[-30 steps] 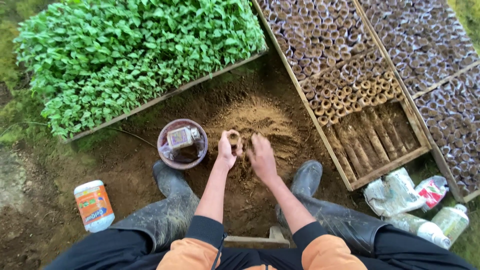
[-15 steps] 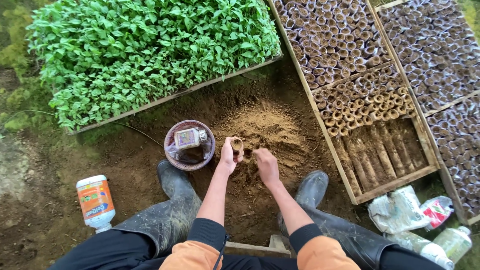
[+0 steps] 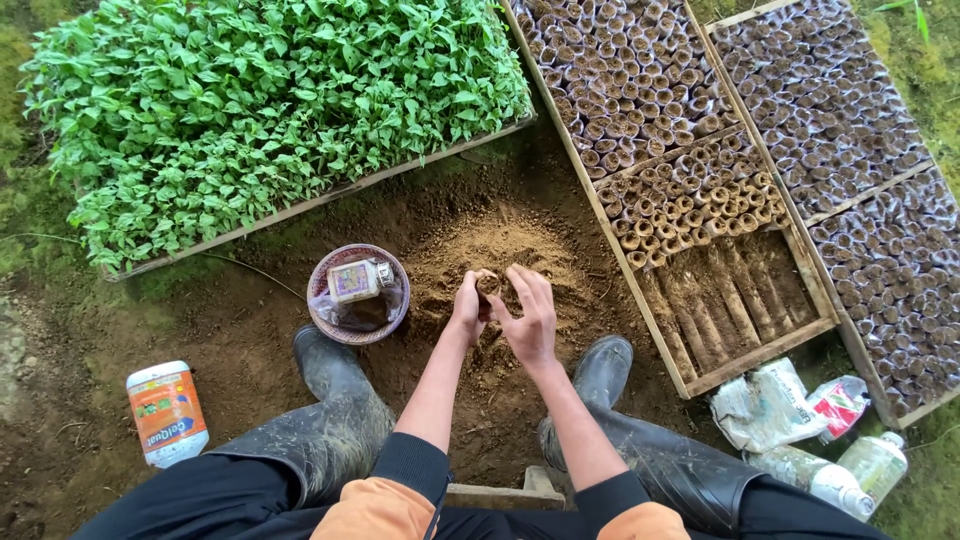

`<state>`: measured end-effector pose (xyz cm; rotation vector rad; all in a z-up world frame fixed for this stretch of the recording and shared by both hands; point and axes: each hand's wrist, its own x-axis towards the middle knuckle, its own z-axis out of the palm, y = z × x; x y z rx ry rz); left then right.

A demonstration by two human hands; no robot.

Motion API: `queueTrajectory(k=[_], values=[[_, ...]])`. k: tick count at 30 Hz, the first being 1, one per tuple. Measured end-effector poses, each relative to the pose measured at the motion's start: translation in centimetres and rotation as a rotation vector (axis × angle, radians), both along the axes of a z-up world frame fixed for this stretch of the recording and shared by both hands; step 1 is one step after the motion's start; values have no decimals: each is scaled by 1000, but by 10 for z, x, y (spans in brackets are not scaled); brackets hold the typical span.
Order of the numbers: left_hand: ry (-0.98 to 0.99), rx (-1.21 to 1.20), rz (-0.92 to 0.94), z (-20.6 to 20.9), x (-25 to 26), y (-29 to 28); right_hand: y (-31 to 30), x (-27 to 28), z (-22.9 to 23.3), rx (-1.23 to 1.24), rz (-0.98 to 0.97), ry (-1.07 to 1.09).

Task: The person scoops soil from a pile on the ground and packs it into small plastic seedling pots. They then place the filled pots into a wooden tray. The person repeats this process multiple times, occasionally picking up a small packet from a nearby bucket.

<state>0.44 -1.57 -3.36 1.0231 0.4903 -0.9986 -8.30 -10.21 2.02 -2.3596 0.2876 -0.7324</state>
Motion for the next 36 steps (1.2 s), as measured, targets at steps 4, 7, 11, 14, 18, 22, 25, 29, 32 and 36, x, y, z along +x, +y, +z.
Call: queueTrajectory(k=[4,7,11,14,18,22,25,29,32,36], values=[[-117,-27,-38,-32,0,0,0,3,-4,-243,28,21],[-151,-8,-1,30,-7,10,6,-2,-6,-404,43,62],[-62,-13,22,23,-4,11,5,-3,-22,-378,12,26],[-124,-22,-7,5,-4,11,3,-4,-19,-483,40,73],[-106,-68,23,8,-1,11,8,-3,-18,-454,41,78],[-105,-120,80,-9,-4,9,11,-6,-19,-481,39,91],[-137,-137,91,-16,-3,9,11,-3,-21,-488,41,128],[-129,-80,93,-6,-3,13,13,-4,-23,-491,13,153],[-139,-93,121,-4,-3,9,12,-3,-25,-479,-1,161],[-105,-84,132,6,-7,12,15,-5,-26,-484,11,183]])
